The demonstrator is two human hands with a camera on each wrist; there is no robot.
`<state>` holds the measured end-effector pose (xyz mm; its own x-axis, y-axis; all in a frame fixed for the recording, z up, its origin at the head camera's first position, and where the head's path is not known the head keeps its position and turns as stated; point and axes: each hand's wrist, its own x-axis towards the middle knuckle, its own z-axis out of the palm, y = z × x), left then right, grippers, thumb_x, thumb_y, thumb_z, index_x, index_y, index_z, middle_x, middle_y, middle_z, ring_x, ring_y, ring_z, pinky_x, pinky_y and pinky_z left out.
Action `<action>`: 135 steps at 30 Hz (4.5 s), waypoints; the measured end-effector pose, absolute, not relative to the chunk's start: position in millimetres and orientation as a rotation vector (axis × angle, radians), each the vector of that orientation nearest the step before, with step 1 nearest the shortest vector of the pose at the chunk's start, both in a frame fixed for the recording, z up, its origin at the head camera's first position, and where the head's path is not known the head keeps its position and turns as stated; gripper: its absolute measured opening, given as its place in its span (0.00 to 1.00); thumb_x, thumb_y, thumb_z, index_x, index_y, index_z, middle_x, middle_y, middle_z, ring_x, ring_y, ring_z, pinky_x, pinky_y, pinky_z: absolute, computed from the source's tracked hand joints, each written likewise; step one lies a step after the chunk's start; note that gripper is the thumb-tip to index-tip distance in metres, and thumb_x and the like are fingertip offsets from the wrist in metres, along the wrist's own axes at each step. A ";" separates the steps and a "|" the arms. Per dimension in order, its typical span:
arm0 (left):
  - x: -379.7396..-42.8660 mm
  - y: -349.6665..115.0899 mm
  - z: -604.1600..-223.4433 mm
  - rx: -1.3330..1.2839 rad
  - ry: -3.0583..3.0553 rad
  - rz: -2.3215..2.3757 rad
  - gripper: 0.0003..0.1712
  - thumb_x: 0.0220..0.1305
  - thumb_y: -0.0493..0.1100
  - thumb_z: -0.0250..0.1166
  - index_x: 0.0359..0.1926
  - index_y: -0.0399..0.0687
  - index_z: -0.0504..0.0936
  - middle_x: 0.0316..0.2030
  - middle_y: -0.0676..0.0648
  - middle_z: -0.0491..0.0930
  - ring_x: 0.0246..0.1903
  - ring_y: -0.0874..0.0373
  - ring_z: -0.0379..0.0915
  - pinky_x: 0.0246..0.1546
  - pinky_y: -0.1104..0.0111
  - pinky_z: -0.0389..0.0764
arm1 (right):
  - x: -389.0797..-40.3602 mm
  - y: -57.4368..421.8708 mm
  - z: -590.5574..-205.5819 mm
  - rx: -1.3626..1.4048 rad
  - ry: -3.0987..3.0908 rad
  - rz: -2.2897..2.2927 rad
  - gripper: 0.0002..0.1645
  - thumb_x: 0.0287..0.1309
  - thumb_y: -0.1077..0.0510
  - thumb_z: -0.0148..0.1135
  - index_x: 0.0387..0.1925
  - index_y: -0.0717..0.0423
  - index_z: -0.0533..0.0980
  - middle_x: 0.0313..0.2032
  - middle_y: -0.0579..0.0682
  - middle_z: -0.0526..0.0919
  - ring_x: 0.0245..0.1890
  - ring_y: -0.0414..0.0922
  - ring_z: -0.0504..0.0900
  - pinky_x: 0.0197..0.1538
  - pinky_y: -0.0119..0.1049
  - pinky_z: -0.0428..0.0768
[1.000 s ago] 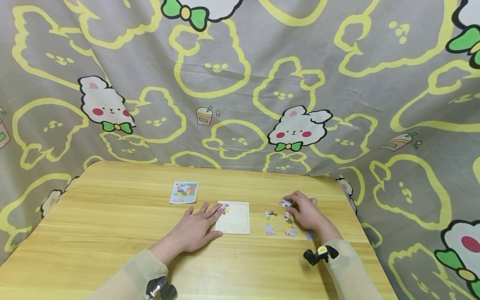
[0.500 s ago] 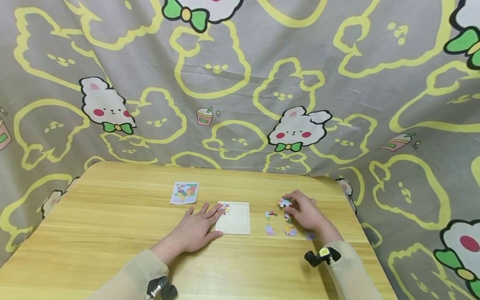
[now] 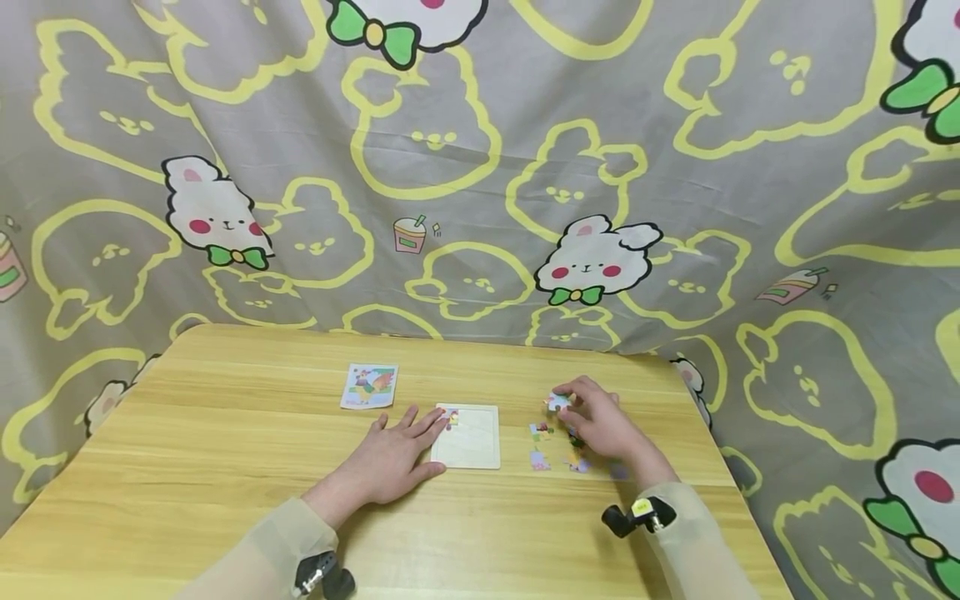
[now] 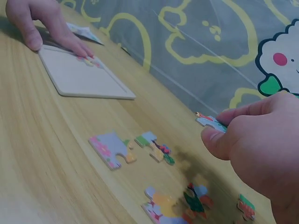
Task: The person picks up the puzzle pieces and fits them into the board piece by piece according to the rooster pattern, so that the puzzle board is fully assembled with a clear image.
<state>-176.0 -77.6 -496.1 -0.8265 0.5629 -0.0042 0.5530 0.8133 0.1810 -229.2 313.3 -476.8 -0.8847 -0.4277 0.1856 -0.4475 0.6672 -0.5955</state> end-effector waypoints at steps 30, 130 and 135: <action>-176.1 -78.4 -498.2 0.890 2.933 0.265 0.44 0.78 0.70 0.50 0.84 0.53 0.59 0.82 0.53 0.56 0.79 0.39 0.53 0.68 0.29 0.59 | -231.8 244.8 -481.5 0.893 -2.819 1.100 0.20 0.71 0.61 0.68 0.62 0.53 0.80 0.51 0.42 0.81 0.48 0.43 0.79 0.56 0.51 0.61; -183.0 -58.5 -483.7 0.815 2.856 0.279 0.45 0.78 0.69 0.53 0.82 0.46 0.62 0.82 0.47 0.56 0.79 0.42 0.52 0.73 0.38 0.61 | -240.3 174.7 -501.8 0.965 -2.878 0.880 0.20 0.72 0.55 0.69 0.61 0.57 0.84 0.47 0.43 0.75 0.46 0.42 0.71 0.54 0.52 0.56; -183.1 -59.8 -484.0 0.823 2.867 0.269 0.46 0.77 0.70 0.53 0.83 0.47 0.61 0.82 0.47 0.56 0.79 0.41 0.53 0.73 0.39 0.61 | -239.8 174.5 -502.8 0.976 -2.866 0.889 0.20 0.72 0.54 0.69 0.60 0.56 0.85 0.46 0.43 0.75 0.46 0.42 0.72 0.53 0.50 0.57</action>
